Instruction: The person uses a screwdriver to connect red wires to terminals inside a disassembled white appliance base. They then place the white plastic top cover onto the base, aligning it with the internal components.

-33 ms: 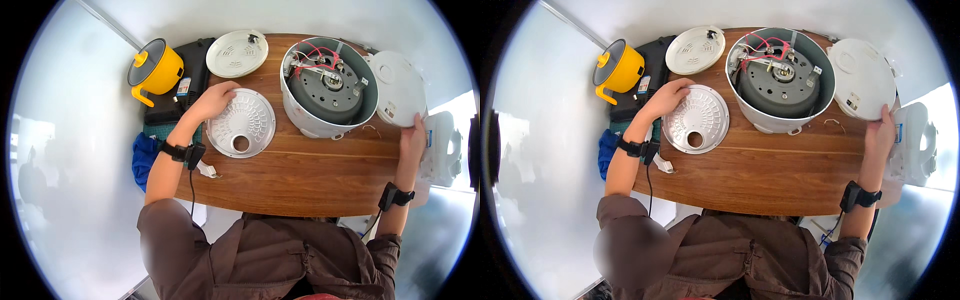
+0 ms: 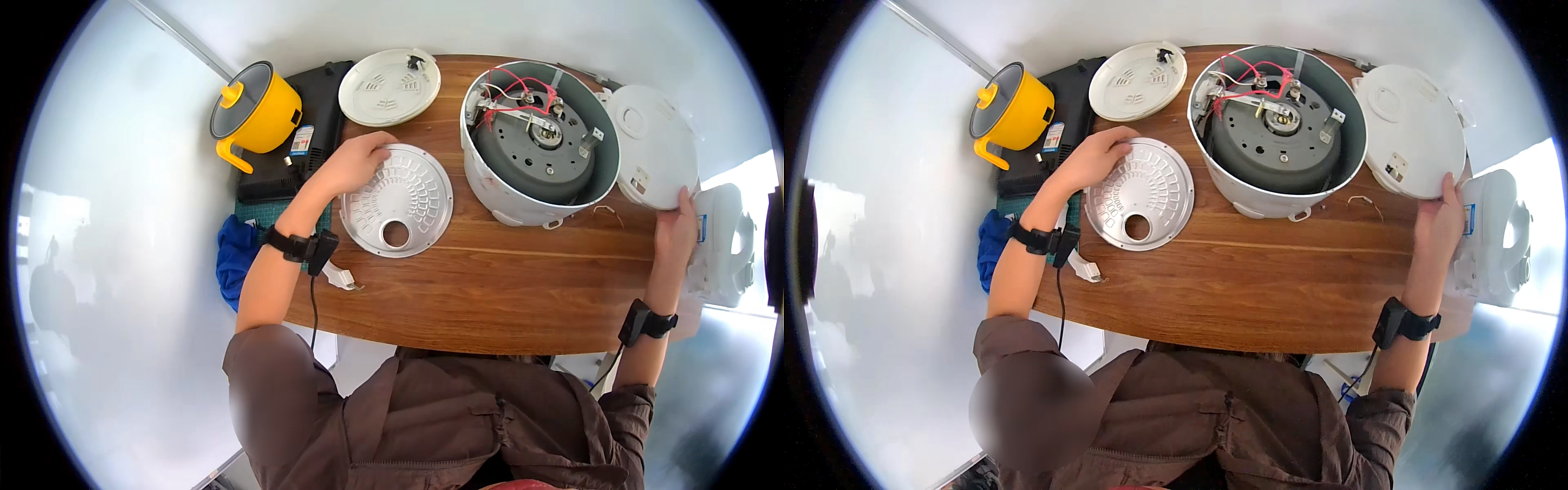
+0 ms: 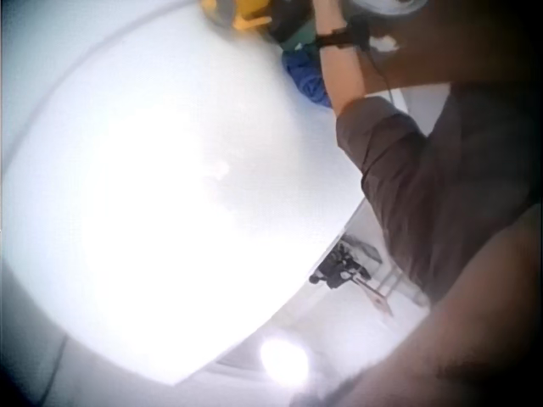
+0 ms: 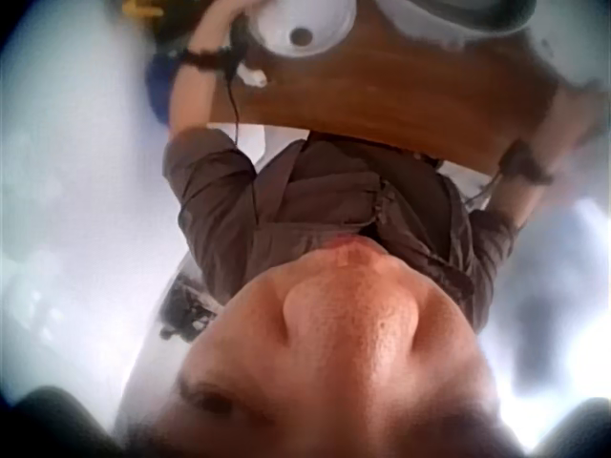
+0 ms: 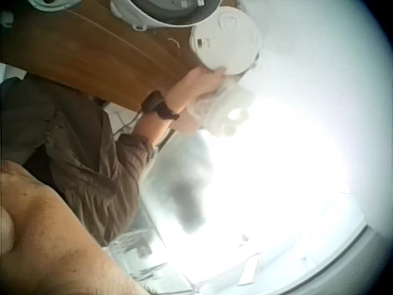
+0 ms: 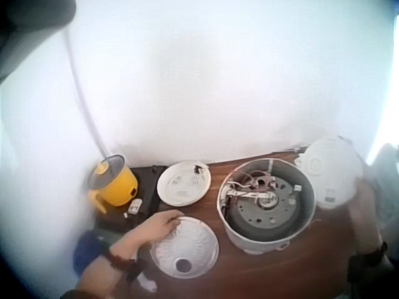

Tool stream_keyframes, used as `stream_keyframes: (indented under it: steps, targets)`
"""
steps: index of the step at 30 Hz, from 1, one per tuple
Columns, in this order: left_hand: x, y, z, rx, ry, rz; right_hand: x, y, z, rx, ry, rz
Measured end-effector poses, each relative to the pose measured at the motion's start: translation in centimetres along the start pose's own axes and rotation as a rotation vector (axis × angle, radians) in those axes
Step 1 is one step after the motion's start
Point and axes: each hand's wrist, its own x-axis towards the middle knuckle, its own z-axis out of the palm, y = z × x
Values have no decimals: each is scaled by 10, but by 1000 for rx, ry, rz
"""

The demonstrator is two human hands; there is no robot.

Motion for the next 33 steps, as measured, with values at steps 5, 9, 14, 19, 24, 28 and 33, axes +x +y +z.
stream_keyframes:
  steps: [5,9,14,19,24,28,33]
  targets:
    - [3,-12,16,432,213,283,2,4,-6,-26,6,-11]
    - [4,0,20,559,263,327,1,13,-15,-66,-5,-38]
    - [25,6,18,633,558,407,-2,33,-18,45,68,70]
    - [54,-7,11,700,543,367,8,53,-32,134,99,160]
    - [67,-12,8,680,371,309,7,60,-36,153,110,150]
    - [71,-23,11,772,420,441,7,68,-44,126,94,158]
    - [59,-9,-1,737,588,499,5,71,-44,197,117,239]
